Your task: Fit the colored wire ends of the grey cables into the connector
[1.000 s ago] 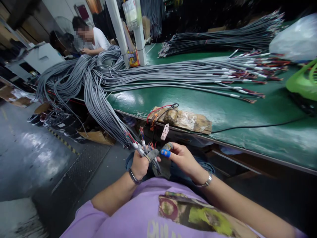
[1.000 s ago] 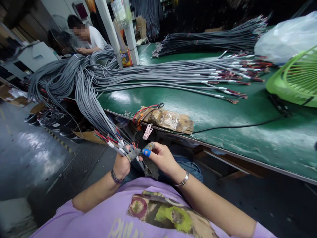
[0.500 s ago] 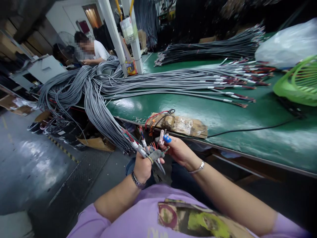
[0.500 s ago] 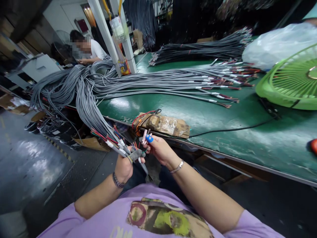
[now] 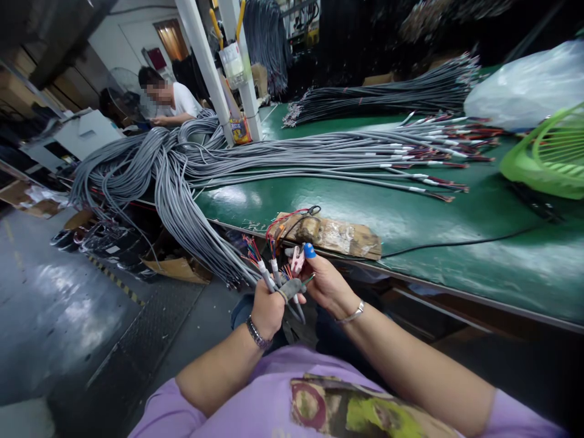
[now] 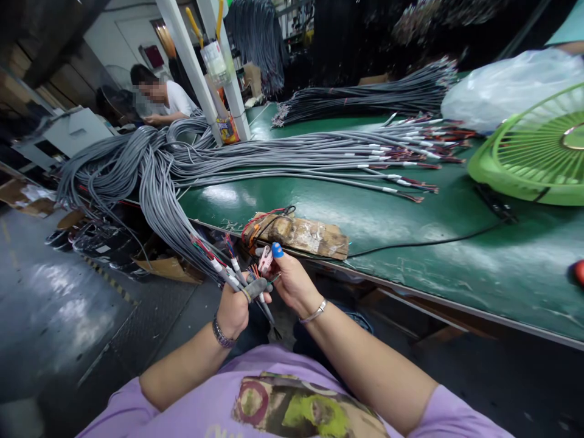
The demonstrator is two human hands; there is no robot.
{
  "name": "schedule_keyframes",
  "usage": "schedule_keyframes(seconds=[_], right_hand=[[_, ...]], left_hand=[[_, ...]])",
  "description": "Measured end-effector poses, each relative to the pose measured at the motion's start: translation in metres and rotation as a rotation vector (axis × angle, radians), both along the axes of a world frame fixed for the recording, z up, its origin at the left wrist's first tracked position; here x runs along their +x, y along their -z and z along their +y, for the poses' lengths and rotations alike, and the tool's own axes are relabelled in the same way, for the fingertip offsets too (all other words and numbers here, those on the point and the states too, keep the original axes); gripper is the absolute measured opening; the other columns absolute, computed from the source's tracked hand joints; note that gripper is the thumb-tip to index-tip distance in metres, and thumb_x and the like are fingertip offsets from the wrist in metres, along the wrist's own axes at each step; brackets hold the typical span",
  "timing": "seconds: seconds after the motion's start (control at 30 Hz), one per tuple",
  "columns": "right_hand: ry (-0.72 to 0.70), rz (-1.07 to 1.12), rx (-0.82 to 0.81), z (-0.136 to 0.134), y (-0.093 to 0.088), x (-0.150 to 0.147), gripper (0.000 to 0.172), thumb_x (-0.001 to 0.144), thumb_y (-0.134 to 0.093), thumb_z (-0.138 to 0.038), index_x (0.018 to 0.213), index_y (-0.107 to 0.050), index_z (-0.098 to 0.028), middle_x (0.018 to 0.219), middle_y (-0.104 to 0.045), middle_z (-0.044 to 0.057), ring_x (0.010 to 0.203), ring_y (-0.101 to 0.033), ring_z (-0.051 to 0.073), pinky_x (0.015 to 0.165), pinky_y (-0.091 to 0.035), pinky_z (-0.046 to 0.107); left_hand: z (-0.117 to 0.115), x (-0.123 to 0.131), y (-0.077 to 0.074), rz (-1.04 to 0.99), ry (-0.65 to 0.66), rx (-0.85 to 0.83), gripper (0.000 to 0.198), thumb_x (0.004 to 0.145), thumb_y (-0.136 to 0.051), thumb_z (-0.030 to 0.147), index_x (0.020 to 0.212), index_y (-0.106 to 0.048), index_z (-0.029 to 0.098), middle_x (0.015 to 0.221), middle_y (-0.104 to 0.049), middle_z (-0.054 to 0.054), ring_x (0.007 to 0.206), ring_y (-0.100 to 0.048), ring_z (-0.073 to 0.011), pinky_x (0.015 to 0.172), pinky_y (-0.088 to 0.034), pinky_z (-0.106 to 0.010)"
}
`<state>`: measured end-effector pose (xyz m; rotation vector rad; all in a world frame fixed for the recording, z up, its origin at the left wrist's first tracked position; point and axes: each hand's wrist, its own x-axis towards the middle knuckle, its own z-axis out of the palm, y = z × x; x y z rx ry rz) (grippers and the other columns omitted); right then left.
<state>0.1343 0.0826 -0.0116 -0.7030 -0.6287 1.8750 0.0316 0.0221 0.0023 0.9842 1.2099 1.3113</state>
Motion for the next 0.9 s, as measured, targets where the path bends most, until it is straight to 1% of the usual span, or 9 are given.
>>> schedule_keyframes(seconds=[0.13,0.23,0.33,0.43,0.53,0.67,0.73,0.8,0.9], right_hand=[[-0.047,0.000,-0.035,-0.003,0.002,0.004,0.051,0.070,-0.064,-0.068,0.073,-0.062,-0.017,0.064,-0.060,0.003,0.055,-0.050,0.013,0.052,-0.043,0.026],[-0.104,-0.019,-0.010,-0.010,0.006,0.016,0.053,0.070,-0.061,-0.071,0.078,-0.064,-0.018,0.070,-0.062,0.003,0.057,-0.051,0.013,0.055,-0.045,0.026],[-0.188,-0.087,0.096,-0.024,0.010,0.030,0.055,0.067,-0.064,-0.071,0.084,-0.066,-0.018,0.077,-0.064,0.004,0.061,-0.052,0.013,0.059,-0.046,0.028],[-0.233,-0.239,0.265,-0.039,0.007,0.037,0.044,0.068,-0.072,-0.058,0.081,-0.065,-0.017,0.070,-0.063,0.002,0.060,-0.052,0.012,0.060,-0.044,0.027],[-0.259,-0.352,0.348,-0.046,-0.003,0.035,0.032,0.071,-0.073,-0.049,0.077,-0.064,-0.019,0.064,-0.064,0.001,0.058,-0.056,0.014,0.059,-0.045,0.028],[-0.324,-0.393,0.402,-0.045,-0.009,0.030,0.029,0.073,-0.071,-0.047,0.072,-0.062,-0.020,0.061,-0.065,0.000,0.053,-0.058,0.016,0.056,-0.047,0.030],[-0.315,-0.425,0.396,-0.043,-0.007,0.029,0.029,0.071,-0.072,-0.047,0.070,-0.062,-0.019,0.062,-0.066,0.000,0.054,-0.058,0.015,0.057,-0.047,0.030],[-0.250,-0.478,0.365,-0.042,-0.002,0.030,0.030,0.068,-0.075,-0.046,0.068,-0.063,-0.018,0.061,-0.064,0.000,0.054,-0.055,0.014,0.056,-0.045,0.028],[-0.159,-0.522,0.316,-0.043,0.003,0.030,0.034,0.064,-0.077,-0.048,0.063,-0.062,-0.017,0.054,-0.056,-0.003,0.052,-0.045,0.010,0.051,-0.037,0.024]], left_hand=[[-0.002,-0.002,0.000,-0.004,-0.022,-0.009,0.035,0.067,-0.075,0.045,0.054,-0.064,0.014,0.048,-0.063,-0.003,0.046,-0.057,-0.0136,0.048,-0.042,-0.025],[-0.008,-0.006,0.002,-0.030,-0.045,-0.006,0.033,0.065,-0.076,0.044,0.058,-0.064,0.014,0.050,-0.063,-0.002,0.046,-0.057,-0.0131,0.050,-0.044,-0.025],[-0.016,-0.011,0.008,-0.002,-0.030,-0.009,0.031,0.069,-0.074,0.043,0.061,-0.065,0.014,0.052,-0.065,-0.002,0.045,-0.056,-0.0125,0.051,-0.045,-0.025],[-0.023,-0.016,0.009,0.088,0.001,0.002,0.031,0.072,-0.072,0.043,0.062,-0.066,0.014,0.052,-0.065,-0.003,0.047,-0.057,-0.0129,0.052,-0.045,-0.025],[-0.024,-0.021,0.005,0.191,0.117,0.020,0.029,0.072,-0.073,0.042,0.061,-0.068,0.015,0.054,-0.066,-0.004,0.054,-0.060,-0.0146,0.056,-0.047,-0.026],[-0.022,-0.029,0.002,0.231,0.334,-0.012,0.026,0.070,-0.074,0.040,0.065,-0.070,0.015,0.056,-0.065,-0.003,0.053,-0.059,-0.0150,0.056,-0.048,-0.027],[-0.021,-0.031,0.003,0.220,0.365,-0.034,0.025,0.069,-0.075,0.039,0.066,-0.071,0.015,0.055,-0.065,-0.003,0.051,-0.058,-0.0148,0.056,-0.048,-0.027],[-0.022,-0.031,0.005,0.197,0.321,-0.048,0.025,0.068,-0.076,0.039,0.066,-0.071,0.014,0.055,-0.065,-0.003,0.051,-0.058,-0.0150,0.056,-0.048,-0.028],[-0.024,-0.029,0.009,0.104,0.165,-0.050,0.026,0.068,-0.076,0.039,0.064,-0.068,0.014,0.053,-0.065,-0.003,0.050,-0.059,-0.0151,0.055,-0.048,-0.027]])
